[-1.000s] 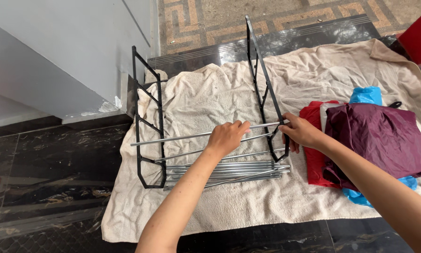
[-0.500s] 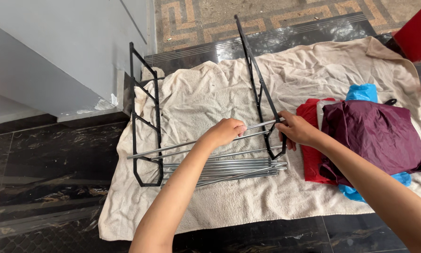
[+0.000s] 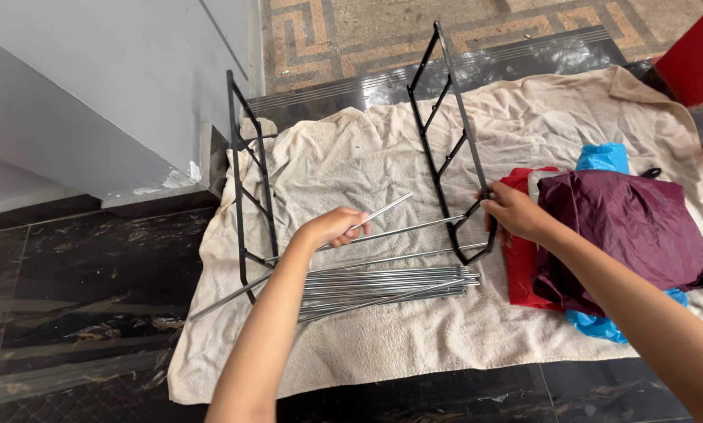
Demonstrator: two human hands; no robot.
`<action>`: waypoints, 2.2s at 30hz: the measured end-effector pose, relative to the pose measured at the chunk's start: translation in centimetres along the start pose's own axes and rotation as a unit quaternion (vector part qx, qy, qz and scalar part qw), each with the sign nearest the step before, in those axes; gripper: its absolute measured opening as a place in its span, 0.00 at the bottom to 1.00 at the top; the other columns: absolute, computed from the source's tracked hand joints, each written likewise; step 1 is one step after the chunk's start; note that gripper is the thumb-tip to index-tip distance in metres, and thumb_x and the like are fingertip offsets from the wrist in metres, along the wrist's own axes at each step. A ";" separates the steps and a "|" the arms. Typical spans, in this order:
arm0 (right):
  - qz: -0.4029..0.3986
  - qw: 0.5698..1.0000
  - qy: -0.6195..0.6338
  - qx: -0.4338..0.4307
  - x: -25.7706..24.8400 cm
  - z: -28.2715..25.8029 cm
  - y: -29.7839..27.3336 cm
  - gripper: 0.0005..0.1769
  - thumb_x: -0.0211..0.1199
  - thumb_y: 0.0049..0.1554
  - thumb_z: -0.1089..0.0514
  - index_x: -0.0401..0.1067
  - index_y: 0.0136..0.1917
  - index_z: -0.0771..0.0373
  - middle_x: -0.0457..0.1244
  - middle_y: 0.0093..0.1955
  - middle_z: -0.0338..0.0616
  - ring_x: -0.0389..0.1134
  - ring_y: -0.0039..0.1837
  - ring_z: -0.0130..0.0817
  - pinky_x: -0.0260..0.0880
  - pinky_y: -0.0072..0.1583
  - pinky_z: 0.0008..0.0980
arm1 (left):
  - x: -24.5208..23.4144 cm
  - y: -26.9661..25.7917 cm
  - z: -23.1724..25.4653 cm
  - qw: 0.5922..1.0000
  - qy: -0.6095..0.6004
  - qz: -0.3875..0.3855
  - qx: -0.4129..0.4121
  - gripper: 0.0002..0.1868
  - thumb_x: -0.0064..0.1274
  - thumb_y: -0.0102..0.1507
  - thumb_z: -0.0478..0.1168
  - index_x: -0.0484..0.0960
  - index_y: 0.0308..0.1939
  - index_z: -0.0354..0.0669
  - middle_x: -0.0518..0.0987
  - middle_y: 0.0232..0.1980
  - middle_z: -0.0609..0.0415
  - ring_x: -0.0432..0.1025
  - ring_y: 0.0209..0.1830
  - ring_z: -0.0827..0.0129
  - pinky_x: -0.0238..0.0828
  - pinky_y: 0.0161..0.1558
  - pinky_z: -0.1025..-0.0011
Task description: The person assembles a metal drying rack by inserting horizontal rods into the side frames. They repeatedly insert and remove rods while adjusting the frame orientation on a cloth-covered floor.
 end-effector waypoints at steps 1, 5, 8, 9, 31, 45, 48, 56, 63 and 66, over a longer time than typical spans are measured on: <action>-0.002 1.000 -0.002 0.002 0.0 0.1 0.0 0.16 0.49 0.64 0.58 0.61 0.63 0.66 0.67 0.33 0.54 0.67 0.25 0.41 0.67 0.26 0.39 | -0.4 -0.1 -0.8 0.999 0.021 0.026 -0.002 0.20 0.37 0.73 0.50 0.80 0.41 0.42 0.60 0.19 0.67 0.47 0.14 0.80 0.40 0.15 0.76; -0.017 1.000 -0.013 0.005 0.9 -0.4 0.3 0.16 0.50 0.64 0.58 0.61 0.63 0.66 0.67 0.33 0.53 0.68 0.26 0.40 0.68 0.27 0.38 | 1.6 0.8 -3.2 0.983 0.178 0.022 0.037 0.16 0.44 0.69 0.48 0.86 0.40 0.47 0.71 0.25 0.61 0.59 0.21 0.76 0.54 0.26 0.71; -0.023 0.999 -0.033 0.010 1.5 -1.1 0.5 0.16 0.50 0.65 0.57 0.61 0.63 0.66 0.68 0.34 0.53 0.68 0.27 0.40 0.69 0.28 0.38 | 6.3 2.1 -3.8 0.947 0.310 0.007 0.087 0.16 0.47 0.65 0.48 0.88 0.39 0.47 0.82 0.37 0.52 0.75 0.36 0.66 0.71 0.45 0.62; -0.024 0.999 -0.042 0.014 1.6 -1.2 0.5 0.16 0.50 0.65 0.57 0.61 0.64 0.66 0.68 0.34 0.53 0.68 0.27 0.40 0.69 0.29 0.38 | 8.1 2.3 -4.1 0.944 0.319 0.008 0.082 0.14 0.52 0.62 0.48 0.86 0.40 0.44 0.84 0.42 0.49 0.77 0.44 0.60 0.72 0.52 0.57; -0.033 0.999 -0.032 0.021 1.1 -0.5 0.7 0.18 0.50 0.64 0.57 0.62 0.64 0.65 0.68 0.35 0.54 0.69 0.27 0.41 0.69 0.28 0.39 | 19.0 7.3 -6.9 0.803 0.509 0.178 0.253 0.31 0.49 0.63 0.26 0.68 0.70 0.46 0.66 0.68 0.42 0.67 0.64 0.47 0.76 0.54 0.59; 0.032 0.991 -0.124 -0.027 1.7 0.7 1.4 0.28 0.52 0.60 0.43 0.67 0.65 0.64 0.68 0.50 0.54 0.73 0.45 0.44 0.77 0.39 0.40 | 17.4 4.1 -5.0 0.832 0.434 0.199 0.284 0.26 0.57 0.59 0.32 0.72 0.61 0.37 0.70 0.59 0.47 0.70 0.59 0.52 0.77 0.49 0.57; 0.083 0.965 -0.223 -0.113 1.2 1.1 1.6 0.31 0.56 0.61 0.36 0.73 0.61 0.65 0.65 0.58 0.58 0.72 0.55 0.48 0.75 0.51 0.42 | 17.2 3.6 -2.7 0.782 0.494 0.212 0.316 0.18 0.55 0.65 0.36 0.74 0.59 0.39 0.71 0.60 0.46 0.71 0.57 0.54 0.75 0.48 0.56; 0.033 0.991 -0.132 -0.014 1.0 3.1 2.8 0.35 0.55 0.55 0.34 0.72 0.62 0.64 0.71 0.53 0.57 0.74 0.58 0.46 0.75 0.54 0.44 | 14.7 3.9 4.0 0.731 0.410 0.379 0.393 0.24 0.57 0.61 0.37 0.73 0.61 0.42 0.75 0.58 0.50 0.72 0.57 0.58 0.71 0.56 0.59; 0.049 0.983 -0.176 0.013 2.5 2.5 2.6 0.30 0.45 0.63 0.39 0.67 0.64 0.65 0.71 0.47 0.56 0.75 0.43 0.47 0.73 0.51 0.42 | 16.2 7.7 5.7 0.805 0.373 0.352 0.299 0.20 0.55 0.66 0.48 0.73 0.56 0.42 0.76 0.52 0.51 0.73 0.53 0.58 0.70 0.51 0.59; 0.067 0.986 -0.146 -0.034 2.7 1.3 1.8 0.29 0.47 0.63 0.42 0.69 0.60 0.69 0.71 0.44 0.58 0.73 0.37 0.43 0.74 0.47 0.43 | 16.4 9.4 5.8 0.804 0.413 0.343 0.254 0.14 0.51 0.71 0.50 0.75 0.53 0.46 0.76 0.51 0.54 0.73 0.53 0.60 0.70 0.49 0.59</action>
Point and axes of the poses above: each hand's wrist, its own y-axis towards the middle knuckle, its own x-axis out of the palm, z = x × y, the point moved 4 cm from there along y, towards the middle knuckle
